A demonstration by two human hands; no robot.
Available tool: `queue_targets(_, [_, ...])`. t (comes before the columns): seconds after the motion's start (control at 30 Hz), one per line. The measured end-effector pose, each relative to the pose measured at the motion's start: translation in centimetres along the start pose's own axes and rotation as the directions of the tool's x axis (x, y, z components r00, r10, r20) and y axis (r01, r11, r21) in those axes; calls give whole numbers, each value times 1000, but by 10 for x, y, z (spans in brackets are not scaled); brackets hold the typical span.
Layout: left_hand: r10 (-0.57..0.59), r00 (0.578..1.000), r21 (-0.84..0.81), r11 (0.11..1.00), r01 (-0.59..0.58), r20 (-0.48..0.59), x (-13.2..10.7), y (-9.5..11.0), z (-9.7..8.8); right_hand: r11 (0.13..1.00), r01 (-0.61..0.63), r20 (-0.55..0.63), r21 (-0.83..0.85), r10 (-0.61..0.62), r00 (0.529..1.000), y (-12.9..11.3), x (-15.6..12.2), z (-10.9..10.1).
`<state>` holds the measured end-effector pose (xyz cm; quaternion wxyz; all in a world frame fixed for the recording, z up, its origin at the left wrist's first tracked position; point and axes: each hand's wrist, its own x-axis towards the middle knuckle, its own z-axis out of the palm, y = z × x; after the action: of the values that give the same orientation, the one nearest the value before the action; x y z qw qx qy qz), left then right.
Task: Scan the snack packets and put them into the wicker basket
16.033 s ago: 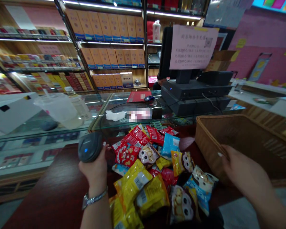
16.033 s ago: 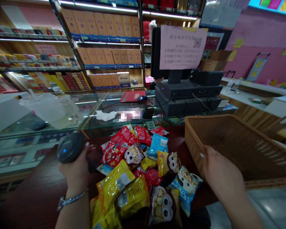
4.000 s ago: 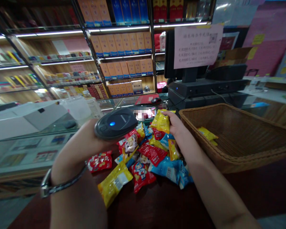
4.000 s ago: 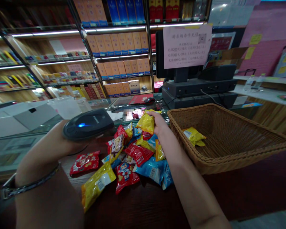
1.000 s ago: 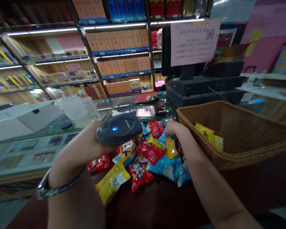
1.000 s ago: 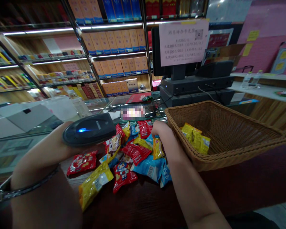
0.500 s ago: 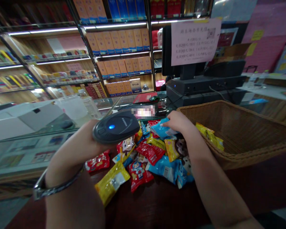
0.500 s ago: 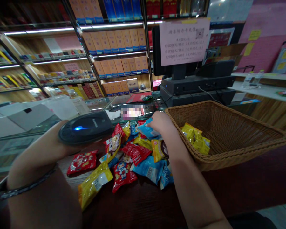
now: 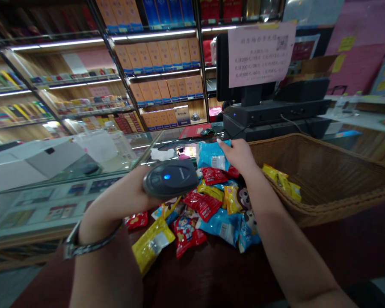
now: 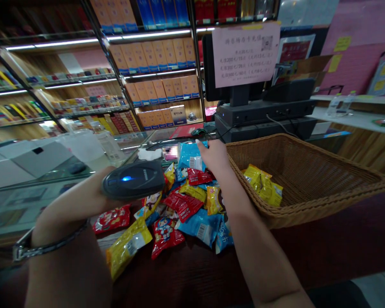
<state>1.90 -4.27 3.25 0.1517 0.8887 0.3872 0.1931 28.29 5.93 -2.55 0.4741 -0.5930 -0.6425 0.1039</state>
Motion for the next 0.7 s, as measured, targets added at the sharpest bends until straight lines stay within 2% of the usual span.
queue_targets(0.3, [35,999,-14,999,-35,12,1,-7,0,1000,0,-3,-22,0,1000,-3,-1,-5])
queue_targets(0.5, [2,1000,3,1000,-2,14,0,-6,0,995,-11,-20,-102,9,1000,8,3,-7])
queue_targets(0.63, [-45,998,-10,999,46,42,-2,-5,-2,966,-80,-74,-245,63,995,18,6,-25])
queue_targets(0.7, [-66,997,-14,998,67,49,-2,-3,-2,955,-91,-143,-284,51,988,18,5,-39])
